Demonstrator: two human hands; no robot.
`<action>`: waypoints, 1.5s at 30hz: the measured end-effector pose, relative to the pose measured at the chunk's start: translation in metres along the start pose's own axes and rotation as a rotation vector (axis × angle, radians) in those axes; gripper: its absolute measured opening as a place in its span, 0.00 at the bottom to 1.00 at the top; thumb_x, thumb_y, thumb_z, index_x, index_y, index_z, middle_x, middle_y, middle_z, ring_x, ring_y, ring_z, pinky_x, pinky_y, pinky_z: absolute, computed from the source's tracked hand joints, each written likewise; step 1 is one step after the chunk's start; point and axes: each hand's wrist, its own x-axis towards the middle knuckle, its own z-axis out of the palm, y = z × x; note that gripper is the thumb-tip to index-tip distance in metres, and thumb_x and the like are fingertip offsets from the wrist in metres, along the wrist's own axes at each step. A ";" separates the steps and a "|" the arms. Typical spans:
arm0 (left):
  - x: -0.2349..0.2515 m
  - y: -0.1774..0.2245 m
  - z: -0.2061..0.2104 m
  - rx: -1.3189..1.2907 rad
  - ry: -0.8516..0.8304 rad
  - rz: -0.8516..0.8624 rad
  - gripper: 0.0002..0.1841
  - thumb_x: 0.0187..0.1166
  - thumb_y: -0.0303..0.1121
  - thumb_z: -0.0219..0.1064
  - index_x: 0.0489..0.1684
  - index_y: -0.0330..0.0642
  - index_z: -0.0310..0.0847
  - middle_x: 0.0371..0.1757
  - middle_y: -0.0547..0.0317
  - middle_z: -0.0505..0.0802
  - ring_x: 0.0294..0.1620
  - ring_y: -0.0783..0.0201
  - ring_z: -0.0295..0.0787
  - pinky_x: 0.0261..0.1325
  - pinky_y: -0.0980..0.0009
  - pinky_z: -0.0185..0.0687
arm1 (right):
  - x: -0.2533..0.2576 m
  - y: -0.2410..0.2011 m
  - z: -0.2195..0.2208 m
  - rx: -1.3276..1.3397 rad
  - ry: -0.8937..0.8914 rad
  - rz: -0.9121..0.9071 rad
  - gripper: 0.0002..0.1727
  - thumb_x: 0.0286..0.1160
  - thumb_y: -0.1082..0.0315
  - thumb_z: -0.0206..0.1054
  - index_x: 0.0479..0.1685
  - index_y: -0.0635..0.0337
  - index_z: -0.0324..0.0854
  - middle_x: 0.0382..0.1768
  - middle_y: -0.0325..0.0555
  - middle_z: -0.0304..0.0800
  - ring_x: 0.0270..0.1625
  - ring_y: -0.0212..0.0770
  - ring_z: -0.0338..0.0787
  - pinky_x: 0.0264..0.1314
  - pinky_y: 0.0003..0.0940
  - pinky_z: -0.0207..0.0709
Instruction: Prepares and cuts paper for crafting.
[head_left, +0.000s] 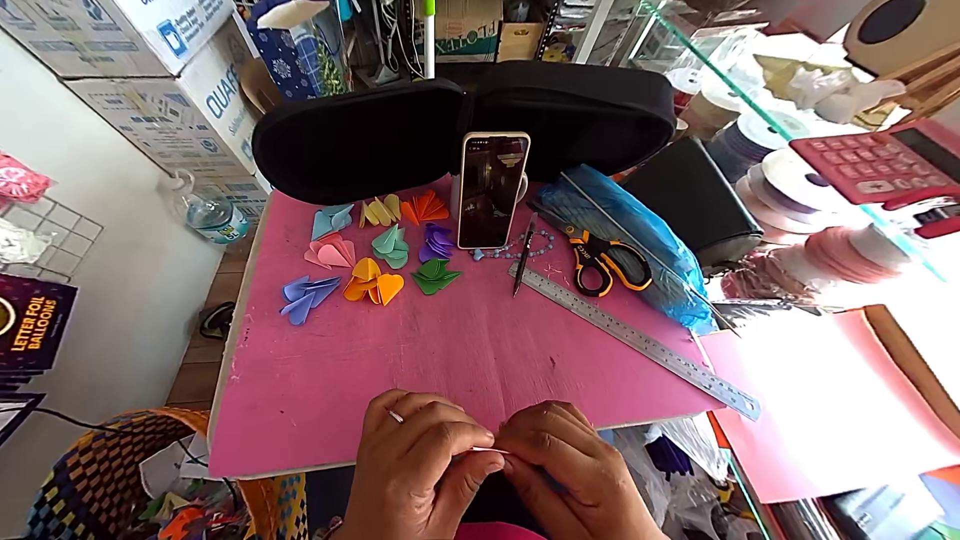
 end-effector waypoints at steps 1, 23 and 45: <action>0.000 0.000 -0.001 -0.040 -0.002 -0.008 0.13 0.85 0.51 0.63 0.41 0.56 0.87 0.45 0.76 0.95 0.57 0.79 0.86 0.72 0.70 0.66 | -0.001 0.001 0.000 0.000 -0.003 -0.007 0.10 0.87 0.59 0.63 0.46 0.50 0.89 0.45 0.33 0.94 0.56 0.28 0.88 0.68 0.30 0.75; 0.015 -0.032 -0.050 -0.426 0.109 -0.286 0.07 0.82 0.43 0.69 0.40 0.54 0.90 0.38 0.76 0.93 0.39 0.82 0.88 0.43 0.88 0.83 | -0.033 0.033 -0.027 0.110 0.029 0.246 0.20 0.88 0.54 0.61 0.70 0.52 0.82 0.70 0.41 0.87 0.74 0.33 0.83 0.75 0.31 0.77; 0.013 -0.031 -0.042 -0.551 -0.030 -0.323 0.11 0.86 0.41 0.64 0.43 0.47 0.92 0.39 0.68 0.96 0.41 0.76 0.93 0.48 0.82 0.88 | -0.023 0.027 -0.018 0.285 -0.025 0.210 0.06 0.81 0.64 0.69 0.47 0.52 0.91 0.41 0.32 0.92 0.50 0.22 0.89 0.56 0.17 0.83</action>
